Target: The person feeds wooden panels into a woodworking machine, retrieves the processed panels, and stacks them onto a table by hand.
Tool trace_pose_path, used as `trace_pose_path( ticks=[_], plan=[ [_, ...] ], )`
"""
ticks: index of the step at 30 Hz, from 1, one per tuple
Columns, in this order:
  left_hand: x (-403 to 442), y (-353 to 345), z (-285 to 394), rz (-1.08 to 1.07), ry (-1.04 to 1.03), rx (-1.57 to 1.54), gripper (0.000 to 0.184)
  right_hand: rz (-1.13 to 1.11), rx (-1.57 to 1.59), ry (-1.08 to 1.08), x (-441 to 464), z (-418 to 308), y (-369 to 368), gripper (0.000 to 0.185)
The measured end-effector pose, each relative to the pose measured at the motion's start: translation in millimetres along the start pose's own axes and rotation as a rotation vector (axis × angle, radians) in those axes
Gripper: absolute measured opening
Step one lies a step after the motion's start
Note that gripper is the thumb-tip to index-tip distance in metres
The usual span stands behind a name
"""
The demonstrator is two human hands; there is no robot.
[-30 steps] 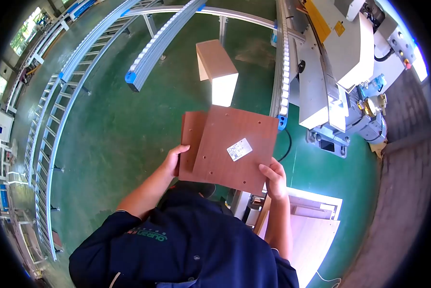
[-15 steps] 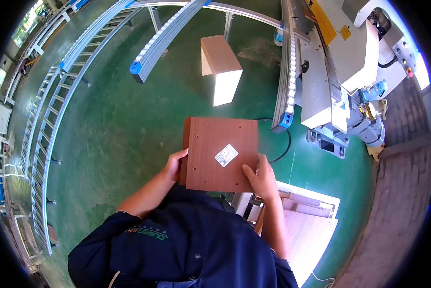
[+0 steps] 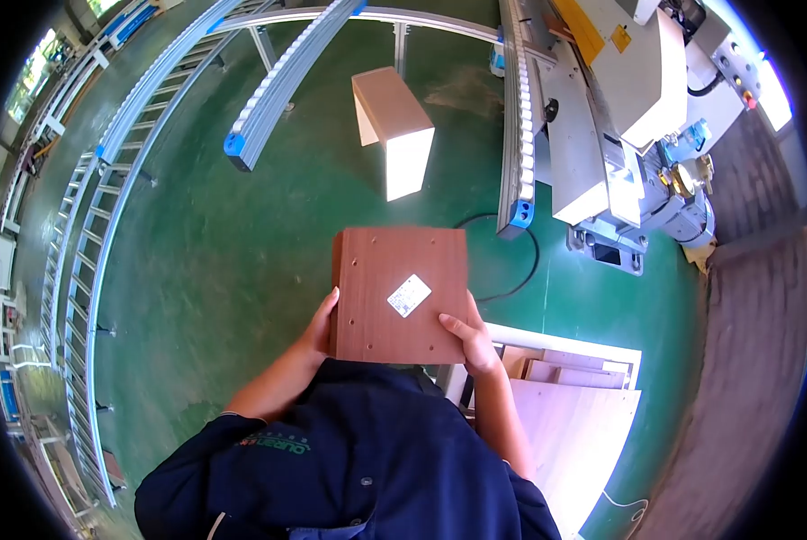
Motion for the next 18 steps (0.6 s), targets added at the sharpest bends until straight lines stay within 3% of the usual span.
trace_pose_path(
  ticks=[9, 12, 18],
  plan=[
    [0, -6, 3, -0.074, -0.053, 0.032, 0.077, 0.026, -0.022, 0.105, -7, 1, 5, 0.081],
    [10, 13, 12, -0.083, -0.107, 0.219, 0.081, 0.067, -0.010, 0.171, -8, 3, 6, 0.085],
    [-1, -1, 23, -0.105, -0.044, 0.275, 0.081, 0.097, 0.023, 0.181, -15, 30, 7, 0.089]
  ],
)
Point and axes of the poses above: each hand's wrist, its own x-axis towards the middle knuckle, its own y-axis out of the back of the hand, z = x × y, the point moved 4 cm from there along x, towards the middle knuckle, and after that the axes turned 1 degree about -z, right-handed, at the moved point
